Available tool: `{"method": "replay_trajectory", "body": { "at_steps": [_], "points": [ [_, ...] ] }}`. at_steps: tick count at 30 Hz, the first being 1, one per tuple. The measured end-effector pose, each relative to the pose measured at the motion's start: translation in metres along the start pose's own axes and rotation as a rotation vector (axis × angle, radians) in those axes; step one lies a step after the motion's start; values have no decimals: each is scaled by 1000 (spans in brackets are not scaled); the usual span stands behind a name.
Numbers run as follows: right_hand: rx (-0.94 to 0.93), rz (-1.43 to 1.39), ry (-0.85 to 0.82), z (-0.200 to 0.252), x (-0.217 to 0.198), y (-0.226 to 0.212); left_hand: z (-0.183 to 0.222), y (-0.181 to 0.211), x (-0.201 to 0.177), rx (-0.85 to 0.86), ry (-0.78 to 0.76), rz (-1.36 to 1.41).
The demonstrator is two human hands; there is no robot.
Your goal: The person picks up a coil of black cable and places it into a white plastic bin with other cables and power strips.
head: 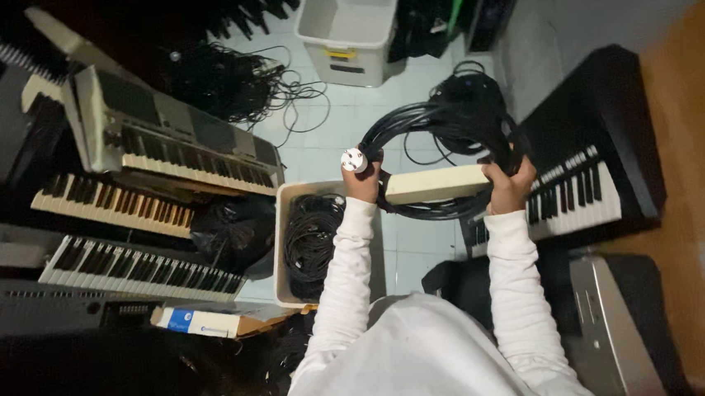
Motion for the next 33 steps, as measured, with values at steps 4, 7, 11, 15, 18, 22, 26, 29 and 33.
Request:
{"method": "replay_trajectory", "body": {
  "at_steps": [4, 7, 11, 15, 18, 22, 26, 29, 33],
  "points": [
    [59, -104, -48, -23, 18, 29, -12, -11, -13, 146, 71, -105],
    [132, -100, -53, -35, 32, 48, -25, -12, -21, 17, 66, -69],
    [106, -75, -114, -59, 55, 70, -49, -18, -28, 38, 107, -20],
    [94, -85, -175, -84, 84, 80, -79, -40, -38, -50, 146, -2],
    [106, -87, -176, -107, 113, 80, -107, -49, -47, 40, 163, -96],
    [64, -90, -226, -133, 145, 90, -138, -58, -54, 101, 217, 17],
    [63, -106, -289, -150, 180, 102, -163, -70, -76, -24, 244, 15],
    [120, -111, -330, -150, 202, 113, -160, -89, -96, -17, 342, 35],
    [172, -136, -445, -158, 251, 128, -164, -113, -133, -53, 507, 99]
  ]
}}
Point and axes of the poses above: each hand's wrist, its own z-axis away from the middle knuckle, its own x-axis out of the palm, y = z × x, the point moved 2 cm from there along -z, towards the middle knuckle
